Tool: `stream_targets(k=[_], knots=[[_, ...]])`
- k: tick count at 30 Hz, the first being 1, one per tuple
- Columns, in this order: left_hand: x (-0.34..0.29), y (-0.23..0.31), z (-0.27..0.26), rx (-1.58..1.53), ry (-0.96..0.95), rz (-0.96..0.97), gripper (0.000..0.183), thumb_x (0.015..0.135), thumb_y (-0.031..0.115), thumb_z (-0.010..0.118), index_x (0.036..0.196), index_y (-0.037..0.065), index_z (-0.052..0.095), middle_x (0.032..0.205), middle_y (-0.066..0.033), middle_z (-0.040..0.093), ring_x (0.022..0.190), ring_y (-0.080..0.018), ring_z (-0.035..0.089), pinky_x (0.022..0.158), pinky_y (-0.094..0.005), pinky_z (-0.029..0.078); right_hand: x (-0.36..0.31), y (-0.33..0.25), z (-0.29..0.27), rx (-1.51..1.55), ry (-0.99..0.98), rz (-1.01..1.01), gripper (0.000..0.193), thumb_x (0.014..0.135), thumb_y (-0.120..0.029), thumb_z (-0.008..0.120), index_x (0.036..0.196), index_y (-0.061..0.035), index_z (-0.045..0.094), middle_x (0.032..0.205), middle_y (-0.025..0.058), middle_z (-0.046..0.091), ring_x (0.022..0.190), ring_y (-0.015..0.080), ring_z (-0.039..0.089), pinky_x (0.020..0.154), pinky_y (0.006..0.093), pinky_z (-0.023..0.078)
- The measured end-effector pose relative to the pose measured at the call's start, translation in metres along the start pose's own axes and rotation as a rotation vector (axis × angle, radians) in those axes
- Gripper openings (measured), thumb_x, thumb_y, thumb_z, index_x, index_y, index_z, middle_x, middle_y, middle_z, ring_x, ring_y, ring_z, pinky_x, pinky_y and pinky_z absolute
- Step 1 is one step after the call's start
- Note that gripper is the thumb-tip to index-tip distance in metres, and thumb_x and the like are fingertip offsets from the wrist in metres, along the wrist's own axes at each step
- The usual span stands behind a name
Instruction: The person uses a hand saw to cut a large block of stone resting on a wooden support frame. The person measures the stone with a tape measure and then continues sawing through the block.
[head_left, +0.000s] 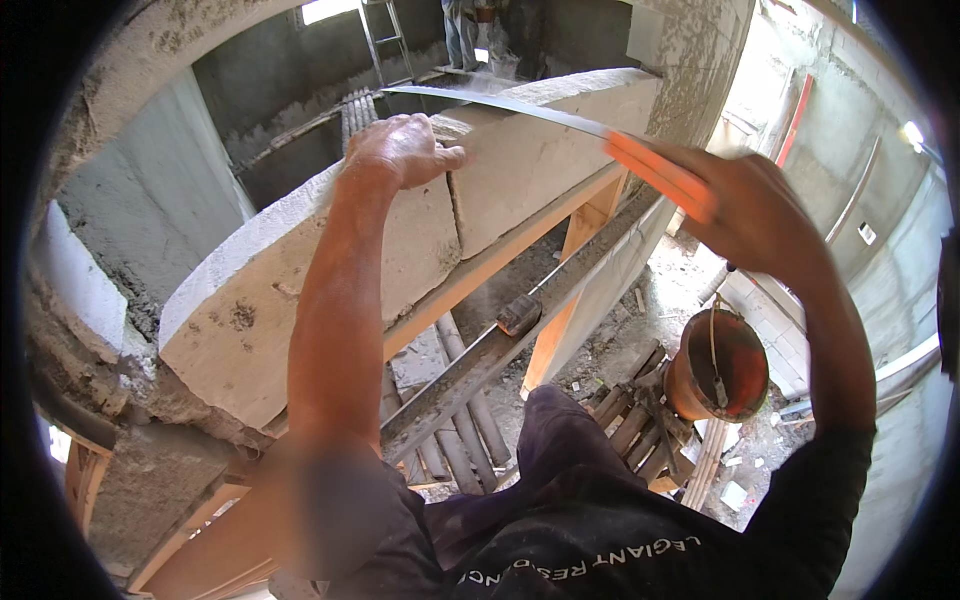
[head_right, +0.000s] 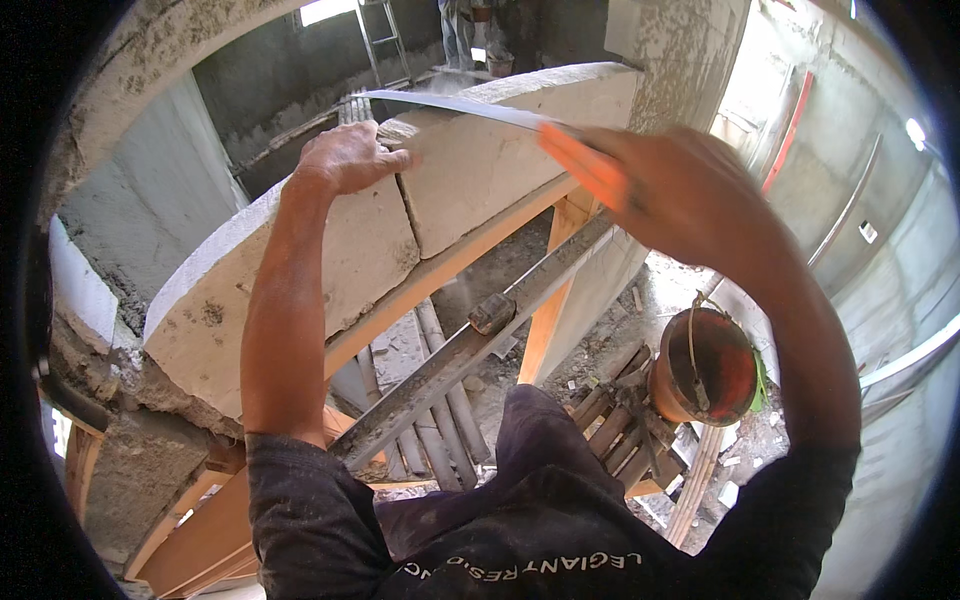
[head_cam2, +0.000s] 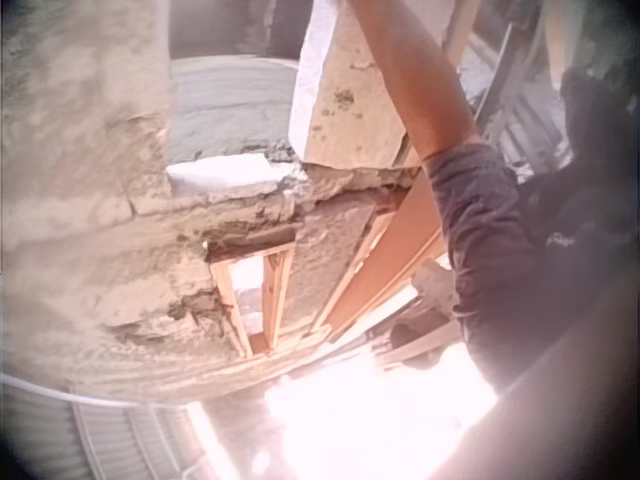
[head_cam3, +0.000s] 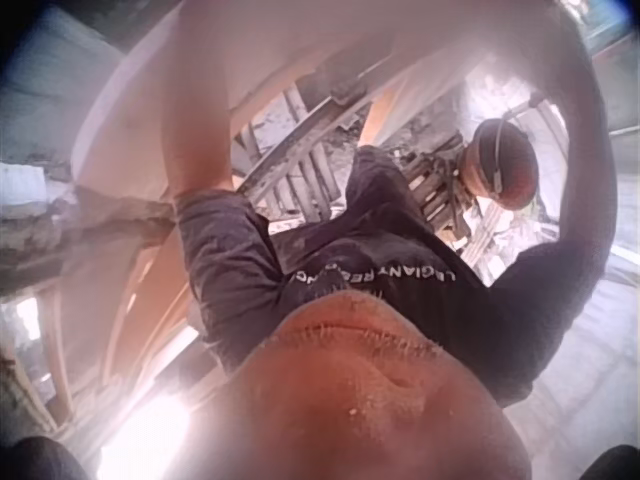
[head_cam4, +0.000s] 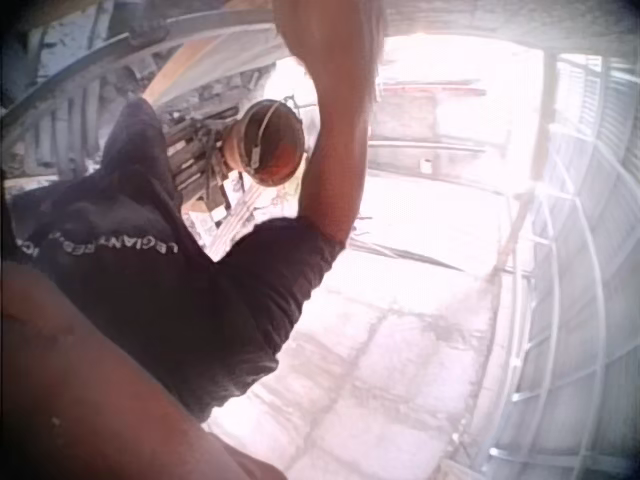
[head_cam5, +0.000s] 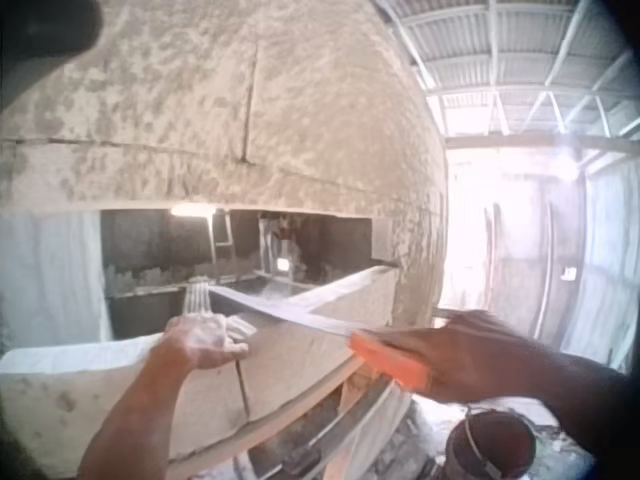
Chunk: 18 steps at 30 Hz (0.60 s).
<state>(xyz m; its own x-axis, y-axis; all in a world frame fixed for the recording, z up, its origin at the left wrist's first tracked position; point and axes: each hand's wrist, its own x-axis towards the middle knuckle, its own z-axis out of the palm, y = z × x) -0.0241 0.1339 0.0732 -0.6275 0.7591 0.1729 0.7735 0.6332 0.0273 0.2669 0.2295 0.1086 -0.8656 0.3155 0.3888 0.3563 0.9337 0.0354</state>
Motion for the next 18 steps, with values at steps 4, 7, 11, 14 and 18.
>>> stream_targets(k=[4, 7, 11, 14, 18], knots=[[0.003, 0.001, 0.011, 0.026, 0.064, 0.034, 0.07, 0.074, 0.062, 0.056, 0.109, 0.002, 0.061, 0.108, -0.0157, 0.064, 0.1, -0.0275, 0.061, 0.088, -0.04, 0.046, -0.052, -0.005, -0.021, 0.074, -0.019, 0.064, 0.06, 0.066, -0.002, 0.062, 0.125, -0.0111, 0.054, 0.091, 0.0192, 0.065, 0.079, 0.0352, 0.064, 0.074, 0.04, 0.05], [0.003, 0.001, 0.007, -0.001, 0.056, 0.036, 0.071, 0.074, 0.062, 0.056, 0.11, 0.002, 0.061, 0.108, -0.0158, 0.064, 0.101, -0.0276, 0.061, 0.088, -0.04, 0.046, -0.008, 0.012, 0.0, -0.006, -0.008, -0.026, 0.056, 0.068, -0.005, 0.062, 0.124, -0.0099, 0.055, 0.086, 0.0189, 0.065, 0.075, 0.0344, 0.064, 0.073, 0.04, 0.05], [0.011, 0.008, 0.003, -0.015, 0.036, 0.066, 0.071, 0.074, 0.062, 0.056, 0.112, 0.002, 0.06, 0.109, -0.0157, 0.063, 0.101, -0.0277, 0.061, 0.088, -0.0402, 0.046, 0.053, 0.021, 0.025, -0.114, 0.066, -0.104, 0.047, 0.073, -0.015, 0.059, 0.119, -0.0079, 0.056, 0.08, 0.0207, 0.063, 0.071, 0.0347, 0.063, 0.072, 0.0416, 0.049], [0.01, 0.002, 0.005, -0.006, 0.04, 0.053, 0.07, 0.075, 0.061, 0.055, 0.113, 0.002, 0.059, 0.11, -0.016, 0.063, 0.102, -0.0276, 0.061, 0.088, -0.0406, 0.046, 0.036, 0.008, 0.014, -0.102, 0.012, -0.03, 0.036, 0.078, -0.02, 0.056, 0.112, -0.0089, 0.06, 0.08, 0.0188, 0.064, 0.068, 0.0347, 0.063, 0.069, 0.0439, 0.05], [0.001, 0.001, 0.007, 0.018, 0.028, 0.034, 0.07, 0.075, 0.061, 0.054, 0.113, 0.002, 0.059, 0.111, -0.017, 0.062, 0.103, -0.0281, 0.06, 0.088, -0.041, 0.046, -0.052, 0.002, -0.018, -0.005, 0.041, -0.022, 0.06, 0.067, -0.001, 0.06, 0.126, -0.0118, 0.053, 0.091, 0.0169, 0.065, 0.073, 0.0358, 0.063, 0.071, 0.0399, 0.051]])
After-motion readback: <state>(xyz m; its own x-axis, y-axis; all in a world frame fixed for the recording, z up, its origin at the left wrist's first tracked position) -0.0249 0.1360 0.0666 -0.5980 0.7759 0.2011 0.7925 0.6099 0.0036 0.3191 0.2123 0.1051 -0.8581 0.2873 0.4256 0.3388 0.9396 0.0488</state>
